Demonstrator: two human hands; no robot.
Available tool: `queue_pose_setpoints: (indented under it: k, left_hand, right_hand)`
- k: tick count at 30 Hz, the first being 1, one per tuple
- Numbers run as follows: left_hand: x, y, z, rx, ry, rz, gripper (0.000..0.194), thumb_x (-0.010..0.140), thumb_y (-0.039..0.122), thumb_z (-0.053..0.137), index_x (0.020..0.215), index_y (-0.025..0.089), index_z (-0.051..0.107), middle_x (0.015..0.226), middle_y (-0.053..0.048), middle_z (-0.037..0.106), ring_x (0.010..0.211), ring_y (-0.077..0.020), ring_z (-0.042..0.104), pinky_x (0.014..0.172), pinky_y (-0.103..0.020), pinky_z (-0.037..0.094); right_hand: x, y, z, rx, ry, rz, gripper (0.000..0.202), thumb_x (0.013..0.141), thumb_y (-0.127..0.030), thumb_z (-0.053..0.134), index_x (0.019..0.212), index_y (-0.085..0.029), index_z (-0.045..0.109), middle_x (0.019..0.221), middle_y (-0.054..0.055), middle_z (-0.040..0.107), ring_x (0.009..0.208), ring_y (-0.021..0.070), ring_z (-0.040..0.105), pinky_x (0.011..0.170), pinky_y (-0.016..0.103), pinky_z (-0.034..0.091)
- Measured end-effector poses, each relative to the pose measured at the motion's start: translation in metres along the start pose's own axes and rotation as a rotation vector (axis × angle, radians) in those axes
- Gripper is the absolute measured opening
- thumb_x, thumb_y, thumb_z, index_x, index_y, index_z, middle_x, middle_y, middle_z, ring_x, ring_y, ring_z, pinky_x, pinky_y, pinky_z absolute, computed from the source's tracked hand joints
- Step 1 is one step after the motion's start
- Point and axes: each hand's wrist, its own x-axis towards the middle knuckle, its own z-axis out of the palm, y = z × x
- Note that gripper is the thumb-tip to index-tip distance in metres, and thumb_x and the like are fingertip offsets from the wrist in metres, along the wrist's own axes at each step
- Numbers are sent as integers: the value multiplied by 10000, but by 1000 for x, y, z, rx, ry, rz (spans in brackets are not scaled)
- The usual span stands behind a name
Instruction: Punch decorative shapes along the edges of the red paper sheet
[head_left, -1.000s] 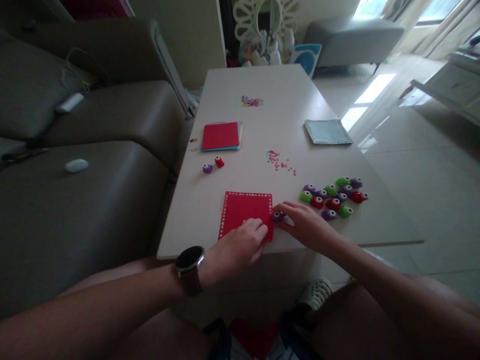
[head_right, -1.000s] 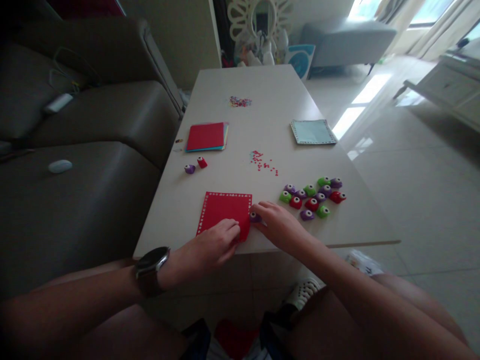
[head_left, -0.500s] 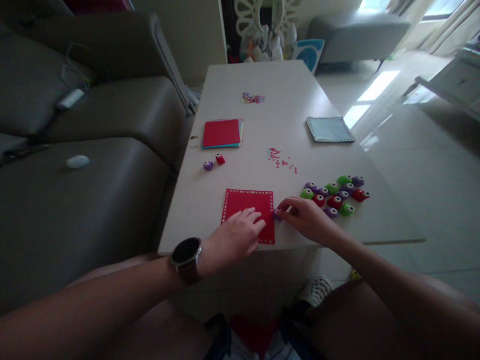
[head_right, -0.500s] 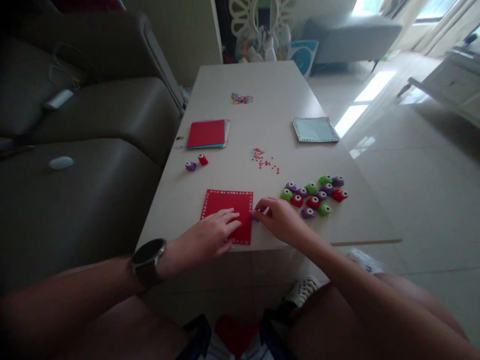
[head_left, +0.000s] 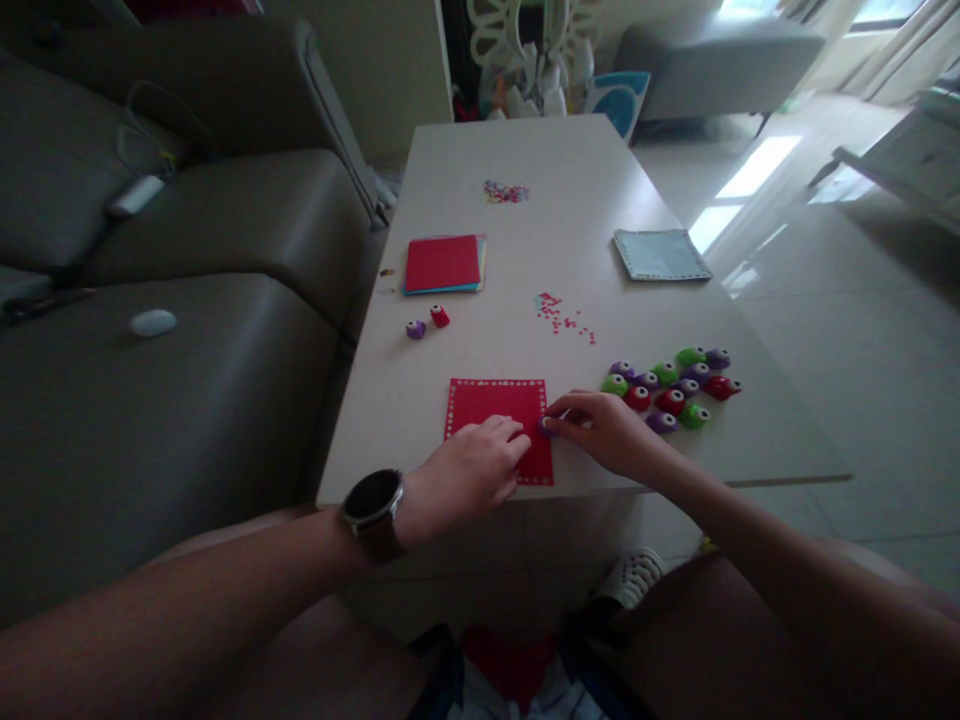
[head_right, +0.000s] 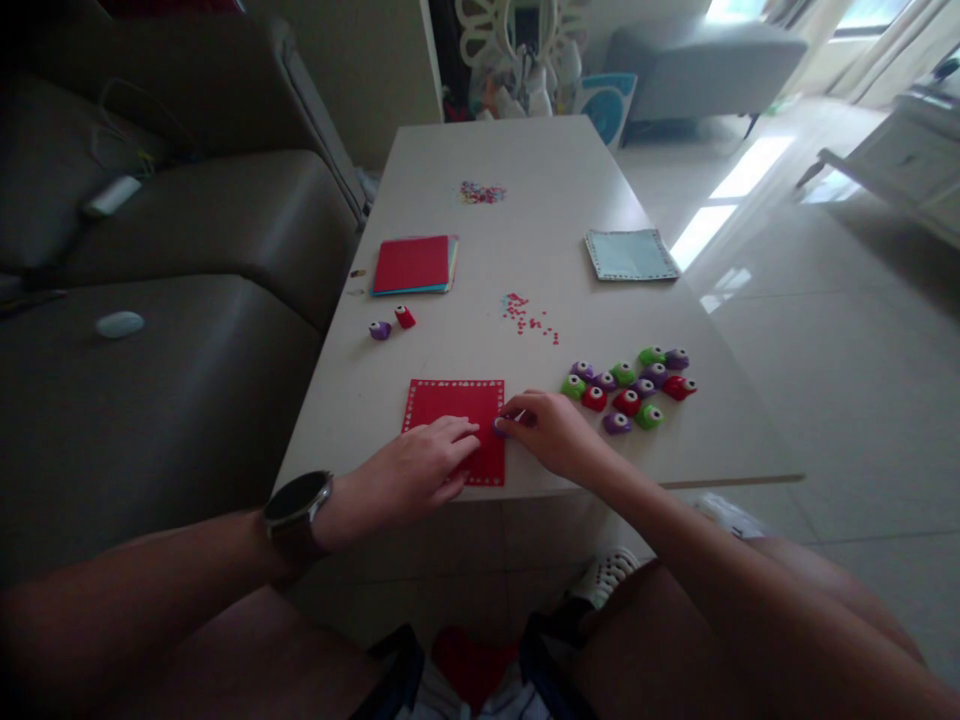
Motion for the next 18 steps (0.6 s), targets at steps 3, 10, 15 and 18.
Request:
queue_pose_setpoints:
  k: [3,10,15,18]
  left_hand:
    - [2,0,-1,23,-11,7,197,929,205,591,1118,154,612,1178,-107,633,1095,-264,585,875,-393,543]
    - [17,-15,-4,-165,87,-84,93,930,218,583,997,168,625,1027,-79,663,915,-205,603,801,-331,485]
    - [38,-34,5,-464,87,-245,127,924,259,554,847,180,616,772,-20,663,669,-142,569,617,-272,394]
    - [45,-39,8,-422,51,-267,94,893,254,566,856,188,622,776,-25,674,669,-152,568,603,-282,362]
  right_hand:
    - [1,-2,1,-13,6,-11,112,903,-294,694,913,-216,773,895,55,746,752,171,670,705,302,520]
    - [3,-3,1,-14,2,-20,116,907,-282,680,934,-208,766,904,58,739,763,173,665,709,306,516]
    - [4,-1,-2,8,-17,39,135,887,-317,703,922,-203,766,892,65,732,748,183,658,694,320,516]
    - [4,1,-6,44,-47,54,170,886,-355,695,923,-205,768,888,66,740,757,193,663,697,328,526]
